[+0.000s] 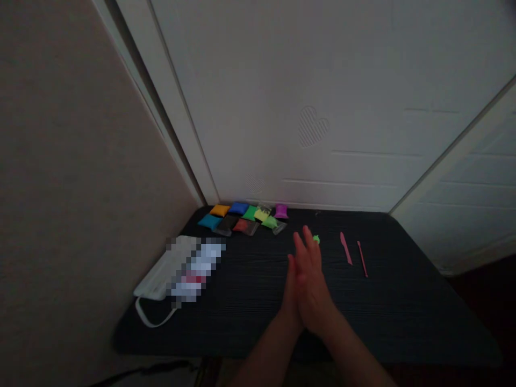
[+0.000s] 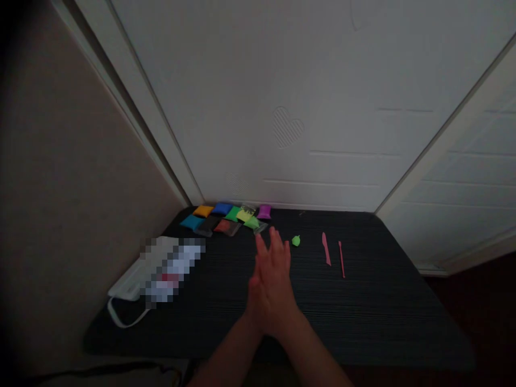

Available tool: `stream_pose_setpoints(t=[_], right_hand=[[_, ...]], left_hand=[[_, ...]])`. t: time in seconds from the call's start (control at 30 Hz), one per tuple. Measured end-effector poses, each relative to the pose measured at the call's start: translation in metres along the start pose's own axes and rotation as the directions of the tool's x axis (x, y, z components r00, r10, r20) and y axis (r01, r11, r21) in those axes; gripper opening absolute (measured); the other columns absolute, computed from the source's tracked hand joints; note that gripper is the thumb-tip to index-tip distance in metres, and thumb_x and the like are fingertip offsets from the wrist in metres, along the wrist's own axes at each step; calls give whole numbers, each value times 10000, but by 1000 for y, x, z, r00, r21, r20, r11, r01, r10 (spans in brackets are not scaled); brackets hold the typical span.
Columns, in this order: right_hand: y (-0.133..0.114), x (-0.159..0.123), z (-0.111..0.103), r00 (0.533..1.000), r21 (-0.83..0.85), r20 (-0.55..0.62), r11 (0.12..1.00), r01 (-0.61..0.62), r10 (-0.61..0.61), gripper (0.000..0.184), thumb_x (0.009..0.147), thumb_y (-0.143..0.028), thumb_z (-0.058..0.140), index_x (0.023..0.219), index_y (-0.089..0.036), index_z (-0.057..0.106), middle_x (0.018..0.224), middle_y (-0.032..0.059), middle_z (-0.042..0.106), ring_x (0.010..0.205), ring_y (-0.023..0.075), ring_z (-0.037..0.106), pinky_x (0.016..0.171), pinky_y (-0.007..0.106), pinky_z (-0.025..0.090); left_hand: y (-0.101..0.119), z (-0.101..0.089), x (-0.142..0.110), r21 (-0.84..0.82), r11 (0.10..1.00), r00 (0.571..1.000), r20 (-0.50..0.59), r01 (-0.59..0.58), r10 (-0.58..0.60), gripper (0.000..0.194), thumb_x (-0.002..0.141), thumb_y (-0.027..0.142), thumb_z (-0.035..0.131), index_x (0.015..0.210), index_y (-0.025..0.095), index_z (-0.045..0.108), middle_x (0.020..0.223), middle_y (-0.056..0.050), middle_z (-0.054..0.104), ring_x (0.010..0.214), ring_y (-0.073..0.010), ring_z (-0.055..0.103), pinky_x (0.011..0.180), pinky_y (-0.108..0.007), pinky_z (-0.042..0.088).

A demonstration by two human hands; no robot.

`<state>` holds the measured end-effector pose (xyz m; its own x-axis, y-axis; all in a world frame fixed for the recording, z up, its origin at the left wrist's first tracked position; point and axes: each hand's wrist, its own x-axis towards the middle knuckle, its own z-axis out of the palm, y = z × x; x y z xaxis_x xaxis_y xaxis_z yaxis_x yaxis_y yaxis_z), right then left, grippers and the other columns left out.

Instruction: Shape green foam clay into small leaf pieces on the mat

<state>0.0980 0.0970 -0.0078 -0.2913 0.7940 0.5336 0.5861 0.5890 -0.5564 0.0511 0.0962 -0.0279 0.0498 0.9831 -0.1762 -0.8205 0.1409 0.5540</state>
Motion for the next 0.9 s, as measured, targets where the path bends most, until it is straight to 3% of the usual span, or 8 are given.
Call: stream_pose_setpoints(t=[0.13, 0.3, 0.37, 0.47, 0.53, 0.73, 0.8, 0.9], right_hand=[[20, -2, 5, 996, -62, 57, 996, -68, 71, 515, 869, -427, 111, 1334, -209, 155, 1425, 59, 82, 1297, 245, 39, 1004, 543, 76], [4, -16, 14, 979, -45, 201, 999, -19, 28, 542, 852, -443, 193, 1334, -197, 168, 1430, 70, 39, 1295, 266, 38, 1004, 528, 101], [-2, -10, 15, 990, -57, 131, 997, -44, 51, 516, 856, -418, 189, 1323, -200, 207, 1426, 69, 73, 1293, 266, 57, 1000, 535, 105], [6, 5, 12, 996, -88, 13, 992, -87, 88, 463, 855, -385, 260, 1281, -206, 300, 1402, 74, 172, 1287, 258, 104, 1003, 544, 63], [17, 12, 4, 995, -49, -29, 995, -92, 91, 408, 855, -359, 296, 1223, -204, 382, 1376, 77, 239, 1281, 253, 137, 1005, 541, 85], [50, 7, -32, 959, 152, -208, 975, -160, 190, 263, 850, -281, 370, 1073, -215, 492, 1232, 65, 425, 1172, 196, 354, 966, 408, 295], [57, 2, -35, 970, 130, -150, 976, -172, 191, 235, 827, -271, 425, 1036, -211, 513, 1091, 64, 518, 1072, 190, 445, 924, 384, 343], [62, -1, -22, 985, 128, 132, 983, -128, 111, 216, 795, -256, 481, 1000, -219, 539, 983, 49, 564, 924, 177, 523, 820, 344, 419]], left_hand=[[10, -2, -4, -78, 993, 991, 104, 93, -85, 521, 821, 521, 225, 1283, 292, 297, 1317, -22, 386, 1245, -213, 278, 1025, -386, 195], [19, -9, 4, -173, 982, 998, 9, 69, -68, 497, 833, 495, 199, 1264, 283, 326, 1324, -19, 367, 1241, -173, 288, 1009, -351, 230], [10, -12, 2, -177, 982, 998, 3, 68, -69, 445, 843, 450, 205, 1240, 313, 354, 1303, -2, 393, 1219, -178, 326, 989, -373, 259], [-6, -20, -4, -236, 929, 958, 93, 286, -272, 473, 803, 490, 313, 1171, 230, 456, 1218, -61, 477, 1132, -239, 433, 934, -418, 328], [-11, -27, -4, -302, 883, 933, 118, 359, -339, 456, 795, 464, 367, 1090, 150, 518, 1136, -106, 532, 1056, -237, 497, 899, -383, 377], [2, -36, 14, -344, 910, 953, -110, 232, -284, 318, 785, 345, 457, 905, 71, 565, 956, -138, 587, 900, -193, 583, 827, -292, 451], [10, -34, 23, -303, 932, 959, -136, 198, -248, 326, 785, 350, 455, 908, 69, 566, 990, -153, 577, 925, -209, 575, 825, -303, 457], [19, -30, 35, -208, 961, 969, -130, 180, -210, 333, 796, 364, 431, 904, 84, 576, 1002, -148, 581, 907, -203, 579, 793, -299, 469]])
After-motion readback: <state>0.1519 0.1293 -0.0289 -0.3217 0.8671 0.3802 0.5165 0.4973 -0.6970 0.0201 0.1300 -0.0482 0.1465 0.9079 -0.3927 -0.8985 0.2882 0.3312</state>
